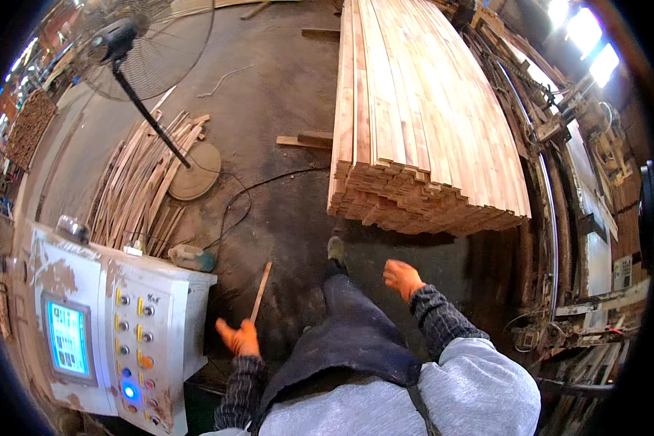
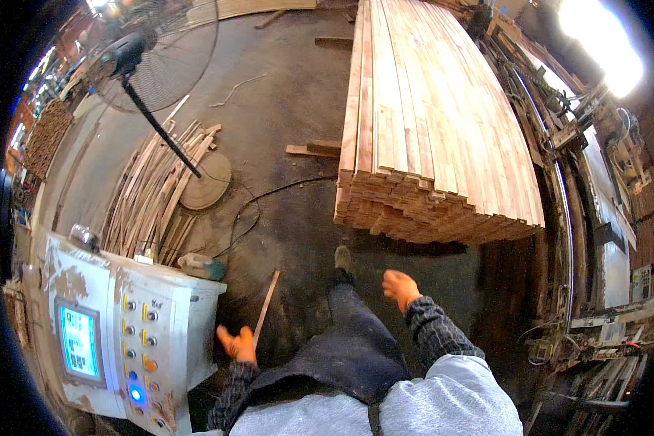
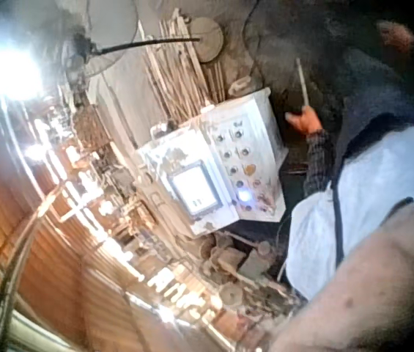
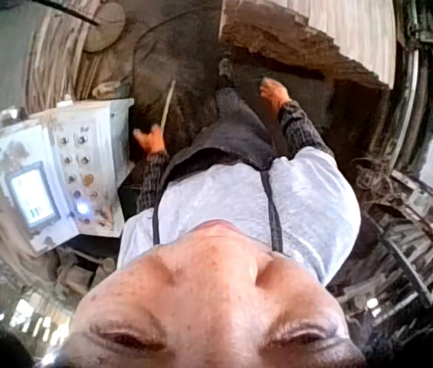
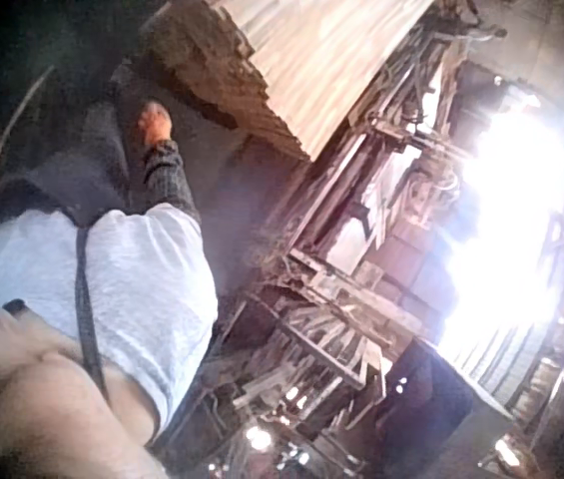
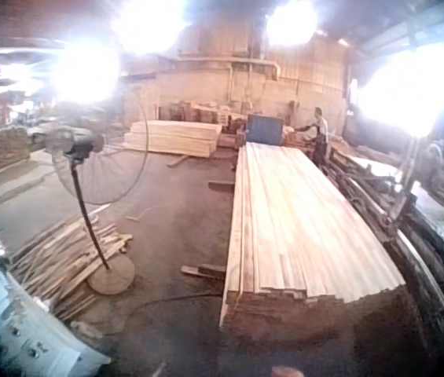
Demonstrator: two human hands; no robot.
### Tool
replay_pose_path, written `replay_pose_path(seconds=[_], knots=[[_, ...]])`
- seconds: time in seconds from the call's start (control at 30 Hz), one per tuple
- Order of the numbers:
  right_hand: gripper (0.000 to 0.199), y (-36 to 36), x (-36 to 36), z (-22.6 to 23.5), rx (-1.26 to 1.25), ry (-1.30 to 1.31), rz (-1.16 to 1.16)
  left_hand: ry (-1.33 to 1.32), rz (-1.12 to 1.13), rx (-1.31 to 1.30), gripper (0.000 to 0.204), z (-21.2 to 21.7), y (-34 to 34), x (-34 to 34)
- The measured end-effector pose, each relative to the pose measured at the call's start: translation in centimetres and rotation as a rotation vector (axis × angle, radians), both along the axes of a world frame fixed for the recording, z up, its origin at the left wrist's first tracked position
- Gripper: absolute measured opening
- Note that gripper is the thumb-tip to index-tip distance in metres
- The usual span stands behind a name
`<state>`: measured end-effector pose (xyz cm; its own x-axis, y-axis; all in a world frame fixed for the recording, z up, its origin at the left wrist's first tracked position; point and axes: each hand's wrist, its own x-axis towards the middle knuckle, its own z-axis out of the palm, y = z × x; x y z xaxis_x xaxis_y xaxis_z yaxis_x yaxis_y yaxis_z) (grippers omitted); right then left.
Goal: The person unloads wood boards from a large industrial press, wipes down the press surfaces with a metal rod and cloth, and then feeds stacks of curved wood trim into a roller machine after interacting with a control panel.
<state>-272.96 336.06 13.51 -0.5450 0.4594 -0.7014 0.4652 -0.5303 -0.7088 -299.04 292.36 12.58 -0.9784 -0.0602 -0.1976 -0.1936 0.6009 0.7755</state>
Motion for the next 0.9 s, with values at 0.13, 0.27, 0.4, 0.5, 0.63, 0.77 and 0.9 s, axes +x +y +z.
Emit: replay_pose_path(seconds=[0.13,0.27,0.4,0.5,0.63,0.77,0.9], knots=[[0.069,6.5,-9.3,5.3,-0.139,0.309,-0.474,-0.11,-0.329,0.238,0.073,7.6,21.7,-6.5],[0.083,16.6,-17.8,1.9,-0.416,0.504,-0.736,0.085,-0.666,0.293,0.067,3.9,40.4,-11.8],[0.067,22.2,-24.4,0.7,-0.564,0.321,-1.108,-0.358,-0.913,0.46,0.074,10.0,55.3,-13.6],[0.036,23.1,-27.7,3.7,-0.601,0.298,-1.233,-0.426,-0.831,0.533,0.087,5.1,63.2,-13.1],[0.033,24.1,-26.6,0.8,-0.692,0.261,-1.208,-0.595,-0.985,0.071,0.1,6.1,68.9,-13.2],[0.037,24.4,-27.3,4.5,-0.648,0.187,-1.185,-0.606,-0.922,-0.003,0.099,8.4,70.5,-13.1],[0.034,24.5,-28.3,6.1,-0.722,0.225,-1.355,-0.818,-0.898,0.055,0.106,8.3,70.8,-15.0]])
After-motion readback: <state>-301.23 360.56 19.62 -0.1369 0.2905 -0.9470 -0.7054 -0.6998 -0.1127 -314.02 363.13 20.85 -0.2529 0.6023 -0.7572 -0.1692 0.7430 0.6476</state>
